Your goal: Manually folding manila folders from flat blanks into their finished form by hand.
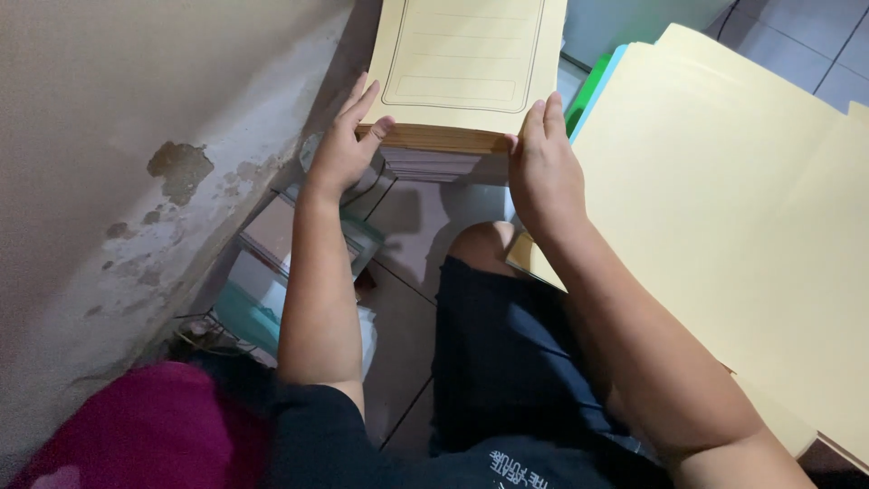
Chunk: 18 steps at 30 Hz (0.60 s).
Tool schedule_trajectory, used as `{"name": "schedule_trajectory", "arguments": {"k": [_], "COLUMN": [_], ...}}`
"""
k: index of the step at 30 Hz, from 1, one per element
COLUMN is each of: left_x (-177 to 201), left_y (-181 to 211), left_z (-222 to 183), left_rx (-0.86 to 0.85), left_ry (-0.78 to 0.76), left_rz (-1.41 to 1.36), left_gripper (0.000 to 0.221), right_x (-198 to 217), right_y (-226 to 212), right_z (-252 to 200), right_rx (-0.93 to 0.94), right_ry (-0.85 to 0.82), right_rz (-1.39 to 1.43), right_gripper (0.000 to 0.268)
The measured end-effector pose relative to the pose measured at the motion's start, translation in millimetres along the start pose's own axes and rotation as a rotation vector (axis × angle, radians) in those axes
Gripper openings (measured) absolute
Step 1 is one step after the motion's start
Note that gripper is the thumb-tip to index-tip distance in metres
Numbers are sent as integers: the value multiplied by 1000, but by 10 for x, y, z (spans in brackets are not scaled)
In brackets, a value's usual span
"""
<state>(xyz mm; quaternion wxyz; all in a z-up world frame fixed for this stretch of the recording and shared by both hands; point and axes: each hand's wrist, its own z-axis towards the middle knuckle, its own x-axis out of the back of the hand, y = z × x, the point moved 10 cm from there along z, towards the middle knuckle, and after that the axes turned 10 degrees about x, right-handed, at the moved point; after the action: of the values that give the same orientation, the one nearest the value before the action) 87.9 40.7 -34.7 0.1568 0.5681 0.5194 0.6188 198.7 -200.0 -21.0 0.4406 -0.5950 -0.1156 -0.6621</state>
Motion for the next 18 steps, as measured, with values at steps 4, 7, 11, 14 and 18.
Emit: {"name": "schedule_trajectory", "arguments": {"k": [4,7,11,14,18], "left_x": [11,35,9,-551,-2179], "left_y": [51,43,203,1141,1678], "left_z": [-46,-49,-291,-1144,-1755], "left_rx": [19,26,-208,-554,-741], "left_ry": [13,31,415,636,378], "left_rz": [-7,9,252,141,18], "left_gripper": [75,75,68,31,23], "right_x": [161,318,854,1464,1592], "right_y": [-24,45,118,166,1215], "right_z": [76,97,-320,-1015,-2320], "right_rx": [-15,43,8,-35,-59], "right_ry": [-49,-35,-130,-91,-134], "right_rz": [124,248,513,605,331], "right_gripper": [41,26,82,78,37]}}
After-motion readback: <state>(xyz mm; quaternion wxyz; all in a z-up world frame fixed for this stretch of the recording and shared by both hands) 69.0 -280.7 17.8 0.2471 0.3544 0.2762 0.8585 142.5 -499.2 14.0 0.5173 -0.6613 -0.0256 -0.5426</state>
